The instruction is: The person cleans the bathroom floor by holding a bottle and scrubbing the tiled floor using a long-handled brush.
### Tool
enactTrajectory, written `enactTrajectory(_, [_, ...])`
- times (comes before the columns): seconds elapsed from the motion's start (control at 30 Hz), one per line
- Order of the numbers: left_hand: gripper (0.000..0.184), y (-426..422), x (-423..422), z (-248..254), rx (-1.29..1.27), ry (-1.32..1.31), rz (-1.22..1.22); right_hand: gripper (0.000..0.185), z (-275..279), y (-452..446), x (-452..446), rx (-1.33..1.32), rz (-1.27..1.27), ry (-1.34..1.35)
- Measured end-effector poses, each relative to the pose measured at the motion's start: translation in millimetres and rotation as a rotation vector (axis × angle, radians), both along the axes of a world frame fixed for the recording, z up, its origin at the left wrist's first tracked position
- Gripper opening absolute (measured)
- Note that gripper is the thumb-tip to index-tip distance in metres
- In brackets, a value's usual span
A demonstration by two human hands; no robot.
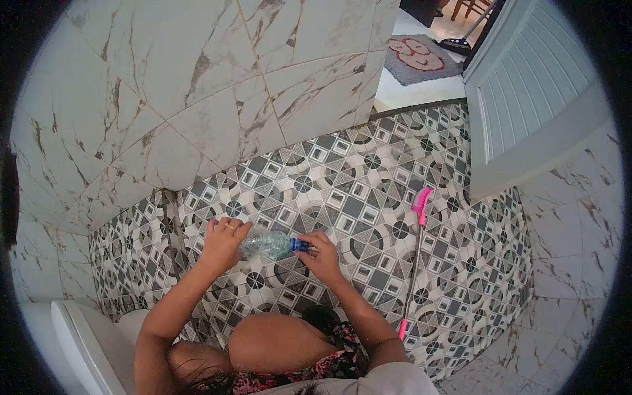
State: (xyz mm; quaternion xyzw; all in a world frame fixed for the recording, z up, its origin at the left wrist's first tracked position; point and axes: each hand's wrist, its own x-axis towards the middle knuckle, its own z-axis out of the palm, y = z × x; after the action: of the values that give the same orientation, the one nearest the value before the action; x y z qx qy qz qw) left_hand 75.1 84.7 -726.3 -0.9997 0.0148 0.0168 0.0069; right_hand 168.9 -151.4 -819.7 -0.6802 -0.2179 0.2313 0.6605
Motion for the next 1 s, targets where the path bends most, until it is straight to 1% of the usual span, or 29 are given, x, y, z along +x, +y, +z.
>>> enactTrajectory(0.43, [0.068,0,1,-3,-0.005,-0.034,-0.003,0.036,-6,1,0,0.024,-0.019,0.025])
enactTrajectory(0.53, [0.068,1,0,-5,0.004,-0.034,-0.009,0.038,-3,1,0,-0.034,0.013,0.021])
enactTrajectory(0.6, [0.068,2,-1,-8,0.011,-0.036,-0.011,0.038,-4,1,0,-0.020,0.017,0.019])
enactTrajectory(0.73, [0.069,1,-7,-4,-0.099,-0.004,0.040,0.044,-5,-1,2,0.013,-0.008,0.014])
enactTrajectory(0.8, [0.070,2,-11,0,-0.209,0.032,0.100,0.048,-8,-9,11,0.000,-0.076,0.022])
enactTrajectory(0.83, [0.070,4,-14,-2,-0.220,0.028,0.111,0.050,-8,-15,19,-0.007,-0.111,0.023])
enactTrajectory(0.87, [0.070,7,-19,-6,-0.231,0.022,0.123,0.052,1,-21,30,-0.065,-0.203,-0.047])
enactTrajectory(0.97, [0.071,11,-26,-10,-0.279,0.040,0.190,0.047,8,-50,69,-0.159,-0.335,-0.191])
enactTrajectory(1.0, [0.071,11,-28,-10,-0.298,0.054,0.218,0.045,19,-57,79,-0.238,-0.327,-0.245])
